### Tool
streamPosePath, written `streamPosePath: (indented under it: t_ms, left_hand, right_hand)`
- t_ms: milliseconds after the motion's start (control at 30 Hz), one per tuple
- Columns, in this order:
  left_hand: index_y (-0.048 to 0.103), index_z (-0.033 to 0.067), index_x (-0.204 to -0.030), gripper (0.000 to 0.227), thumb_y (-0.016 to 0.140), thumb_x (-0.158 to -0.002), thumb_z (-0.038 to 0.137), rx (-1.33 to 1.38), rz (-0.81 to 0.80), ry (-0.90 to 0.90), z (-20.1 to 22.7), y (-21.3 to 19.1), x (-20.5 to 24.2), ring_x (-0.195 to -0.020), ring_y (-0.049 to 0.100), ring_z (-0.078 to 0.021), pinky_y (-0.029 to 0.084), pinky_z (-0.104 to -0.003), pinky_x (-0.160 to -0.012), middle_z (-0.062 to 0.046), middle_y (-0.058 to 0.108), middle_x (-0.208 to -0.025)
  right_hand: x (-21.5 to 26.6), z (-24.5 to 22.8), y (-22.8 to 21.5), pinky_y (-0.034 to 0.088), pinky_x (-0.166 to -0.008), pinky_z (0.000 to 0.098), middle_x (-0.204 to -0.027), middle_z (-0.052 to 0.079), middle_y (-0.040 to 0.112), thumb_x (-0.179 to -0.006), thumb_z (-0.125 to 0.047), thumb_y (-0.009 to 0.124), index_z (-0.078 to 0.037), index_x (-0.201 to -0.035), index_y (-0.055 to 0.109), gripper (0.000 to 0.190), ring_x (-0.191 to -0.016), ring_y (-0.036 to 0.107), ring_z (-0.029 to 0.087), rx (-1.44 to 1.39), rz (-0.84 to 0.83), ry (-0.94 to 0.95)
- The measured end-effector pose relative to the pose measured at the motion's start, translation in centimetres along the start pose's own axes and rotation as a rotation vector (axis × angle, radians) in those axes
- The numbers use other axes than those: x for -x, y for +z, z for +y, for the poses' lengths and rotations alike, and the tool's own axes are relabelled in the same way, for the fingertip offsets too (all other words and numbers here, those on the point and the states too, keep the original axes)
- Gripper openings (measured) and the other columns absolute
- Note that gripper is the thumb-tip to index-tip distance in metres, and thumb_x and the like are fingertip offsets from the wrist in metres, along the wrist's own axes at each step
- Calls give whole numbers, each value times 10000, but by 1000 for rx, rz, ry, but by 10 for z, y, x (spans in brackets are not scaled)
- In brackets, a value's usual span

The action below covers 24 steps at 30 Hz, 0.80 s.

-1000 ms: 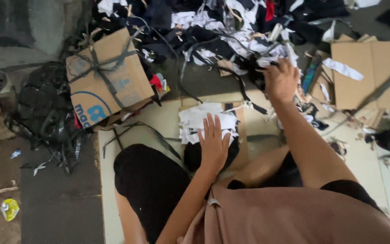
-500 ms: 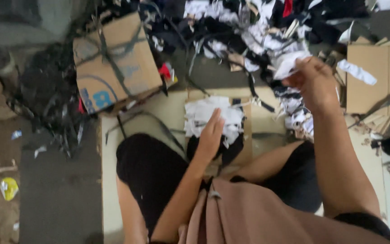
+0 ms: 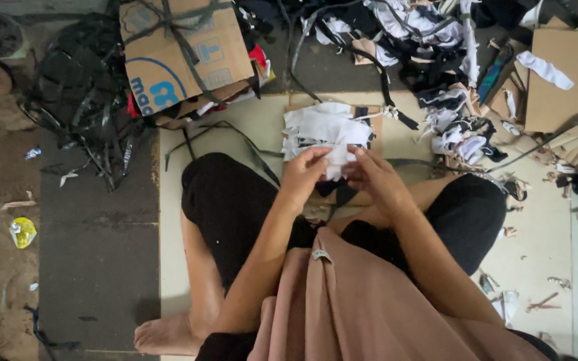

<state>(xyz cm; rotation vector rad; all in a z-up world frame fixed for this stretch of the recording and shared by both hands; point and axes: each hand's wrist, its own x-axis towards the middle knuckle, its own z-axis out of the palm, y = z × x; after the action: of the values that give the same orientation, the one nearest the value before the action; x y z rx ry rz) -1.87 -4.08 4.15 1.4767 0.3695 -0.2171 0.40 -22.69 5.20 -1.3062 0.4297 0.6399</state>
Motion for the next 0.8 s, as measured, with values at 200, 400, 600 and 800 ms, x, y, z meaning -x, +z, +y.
streamPosePath:
  t_ms: [200,400,600,800]
  left_hand:
    - [717,57,-1251,325,690,-940,145,174,15,12,2,4,-3,-808,635,-111,620,-263,-661,-98,695,-1007]
    - [715,140,-1260,375,753,-900,237,32,-50,41,8,19,-4,-822,634,-103,578,-269,-642,-67,722,-975]
    - [743,189,-1153,264,663,-924,292,-454,-87,106,13,48,-48,-1061,713,-311,571,-426,-908,-92,759,-1068]
    - [749,184,-1056,190,634,-934,273,-485,-43,224,11,80,-121,-1043,722,-284,560,-419,-926,-67,763,-1021]
  right_hand:
    - [12,-13,5,545,-884,384,-1341,241,584,-1017,-373,672,-23,-1509,476,635,-1155,616,305,246,138,-320]
    - [-21,-47,-9,559,-723,277,-869,49,746,-888,-145,837,-155,-1255,749,378,-797,685,120,639,-28,-481]
    - [-44,-94,-25,569,-693,453,-899,125,749,-814,-96,833,-141,-1155,788,347,-784,728,321,1016,196,-798]
    - [-52,-121,-38,608,-711,328,-902,9,768,-887,-61,829,-202,-1068,798,231,-791,751,203,855,301,-826]
